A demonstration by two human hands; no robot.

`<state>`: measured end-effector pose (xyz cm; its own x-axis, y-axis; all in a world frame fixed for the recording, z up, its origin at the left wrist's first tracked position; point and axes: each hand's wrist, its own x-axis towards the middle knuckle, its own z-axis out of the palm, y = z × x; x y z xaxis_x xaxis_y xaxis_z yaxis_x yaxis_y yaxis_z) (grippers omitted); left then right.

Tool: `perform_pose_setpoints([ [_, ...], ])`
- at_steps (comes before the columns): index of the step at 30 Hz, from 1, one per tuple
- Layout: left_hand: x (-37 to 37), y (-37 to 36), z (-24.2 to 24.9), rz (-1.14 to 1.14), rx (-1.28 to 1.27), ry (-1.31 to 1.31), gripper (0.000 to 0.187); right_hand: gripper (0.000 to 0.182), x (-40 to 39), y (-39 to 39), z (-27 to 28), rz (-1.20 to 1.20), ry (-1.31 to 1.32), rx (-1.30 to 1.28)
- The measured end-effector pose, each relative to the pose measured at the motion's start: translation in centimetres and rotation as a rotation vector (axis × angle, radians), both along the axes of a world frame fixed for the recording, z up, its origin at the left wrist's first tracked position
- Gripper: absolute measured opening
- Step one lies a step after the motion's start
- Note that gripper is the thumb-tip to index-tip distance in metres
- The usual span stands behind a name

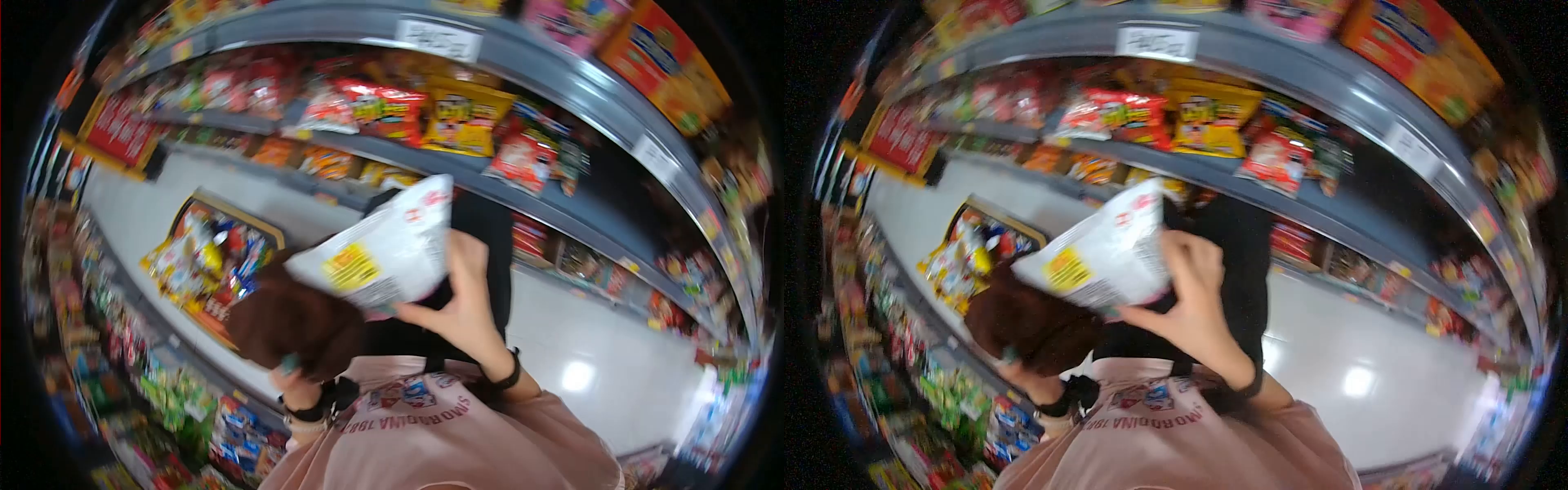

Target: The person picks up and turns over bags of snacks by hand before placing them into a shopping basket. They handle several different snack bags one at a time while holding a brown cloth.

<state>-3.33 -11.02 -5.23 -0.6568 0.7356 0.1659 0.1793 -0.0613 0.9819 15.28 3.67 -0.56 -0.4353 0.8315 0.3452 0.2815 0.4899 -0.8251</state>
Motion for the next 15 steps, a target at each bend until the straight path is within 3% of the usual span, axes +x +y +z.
perform_pose_setpoints([
  [1, -0.1, -0.3, -0.1, 0.038, 0.024, -0.091, 0.062, 0.079, 0.3, 0.3, -0.2, 0.071, -0.021, 0.017],
  [3, -0.1, 0.3, -0.1, 0.088, 0.095, -0.302, 0.062, 0.082, 0.0, 0.7, -2.9, 0.352, 0.276, -0.128],
  [7, 0.5, 2.6, 1.1, 0.084, 0.168, -0.65, 0.062, 0.107, -0.2, -0.3, -1.4, 0.733, 0.875, -0.861],
  [8, 1.0, 3.1, 1.2, 0.07, 0.16, -0.708, 0.062, 0.107, -0.4, -0.1, -2.0, 0.834, 0.857, -0.872],
  [10, 0.8, 3.5, -0.9, -0.061, 0.191, -0.717, 0.057, 0.088, -1.6, -0.1, -3.2, 0.673, 0.906, -0.745],
  [11, 2.4, 4.2, -0.3, -0.022, 0.216, -0.599, 0.044, 0.079, -1.8, 0.2, -4.1, 0.584, 0.959, -0.68],
  [14, 3.4, 5.1, -0.6, 0.049, 0.299, -0.685, 0.042, 0.041, -0.1, 0.8, -4.0, 0.281, 0.581, -0.193],
  [15, 4.0, 5.5, -0.2, 0.045, 0.293, -0.697, 0.042, 0.039, 0.3, 0.4, -3.5, 0.235, 0.429, -0.133],
])
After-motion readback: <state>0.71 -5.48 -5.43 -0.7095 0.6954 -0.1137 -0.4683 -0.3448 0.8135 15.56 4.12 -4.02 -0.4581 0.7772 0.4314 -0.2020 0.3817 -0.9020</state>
